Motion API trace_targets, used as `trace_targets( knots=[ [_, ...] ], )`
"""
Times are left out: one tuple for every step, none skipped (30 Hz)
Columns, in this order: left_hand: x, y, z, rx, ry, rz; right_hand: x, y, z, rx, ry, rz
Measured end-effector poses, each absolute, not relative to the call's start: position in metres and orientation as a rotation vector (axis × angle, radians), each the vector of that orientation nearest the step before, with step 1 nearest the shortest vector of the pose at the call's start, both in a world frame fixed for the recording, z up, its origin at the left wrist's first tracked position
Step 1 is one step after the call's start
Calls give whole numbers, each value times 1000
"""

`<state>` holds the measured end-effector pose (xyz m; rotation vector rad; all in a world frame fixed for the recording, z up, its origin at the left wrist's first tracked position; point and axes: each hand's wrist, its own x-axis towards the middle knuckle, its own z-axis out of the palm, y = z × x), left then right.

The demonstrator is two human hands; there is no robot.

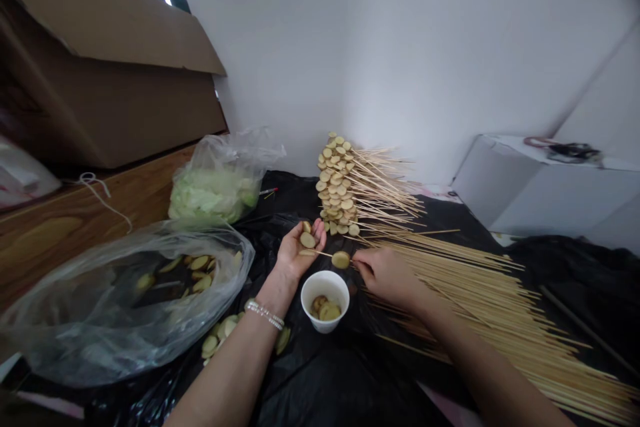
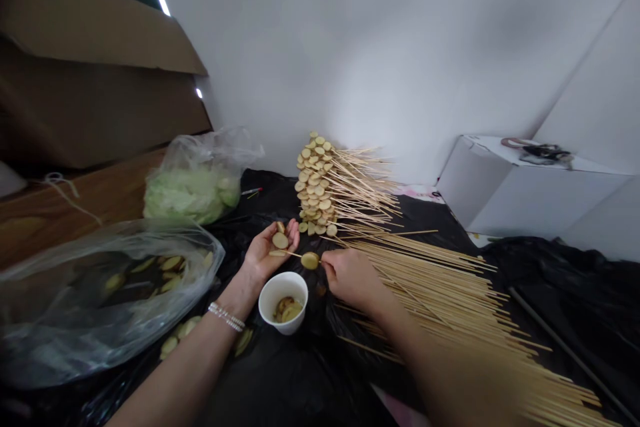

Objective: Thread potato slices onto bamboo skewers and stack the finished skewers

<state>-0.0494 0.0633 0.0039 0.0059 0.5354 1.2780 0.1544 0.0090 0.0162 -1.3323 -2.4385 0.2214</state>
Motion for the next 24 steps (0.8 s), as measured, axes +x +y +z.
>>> trace_targets(
  knots=[
    [-49,62,4,13,546,1270,154,9,16,-1344,-2436,204],
    [-48,62,5,11,550,1271,153,9,15,-1356,-2430,188],
    [-48,62,4,4,546,1275,154,9,14,-1367,-2422,178],
    [-48,62,4,-7,538,1279,154,9,13,-1376,-2413,175],
    [-49,62,4,-21,530,1284,154,10,12,-1382,-2402,177],
    [-49,62,3,-39,526,1286,155,11,12,-1387,-2391,182],
    [-50,63,3,-59,526,1286,156,12,11,-1390,-2378,188],
    [-51,63,3,-79,529,1283,157,12,11,-1394,-2366,191],
    [-51,64,3,-99,531,1279,158,13,11,-1397,-2357,190],
    [-51,64,2,-118,530,1276,158,14,10,-1400,-2348,186],
    [-51,65,2,-133,525,1272,159,14,10,-1402,-2340,179],
    [-51,65,2,-144,519,1271,159,15,11,-1403,-2334,174],
    [-50,65,2,-150,513,1271,159,15,11,-1405,-2327,170],
    [-50,65,2,-148,511,1268,160,15,11,-1412,-2317,169],
    [-50,66,1,-135,512,1264,160,16,11,-1426,-2304,169],
    [-49,66,1,-110,518,1258,160,16,10,-1443,-2288,169],
    [-49,66,0,-79,527,1253,161,17,10,-1465,-2273,167],
    [-49,66,0,-45,538,1249,162,18,10,-1488,-2260,163],
    [-48,66,-1,-14,553,1249,162,18,10,-1509,-2250,157],
    [-47,66,-1,12,568,1252,163,19,10,-1525,-2245,150],
    [-46,66,-2,30,585,1258,164,20,9,-1535,-2240,145],
    [-45,66,-2,42,601,1266,165,20,9,-1538,-2238,143],
    [-44,66,-3,50,617,1278,165,21,9,-1537,-2235,143],
    [-43,66,-3,55,630,1292,166,21,9,-1530,-2232,146]
  ],
)
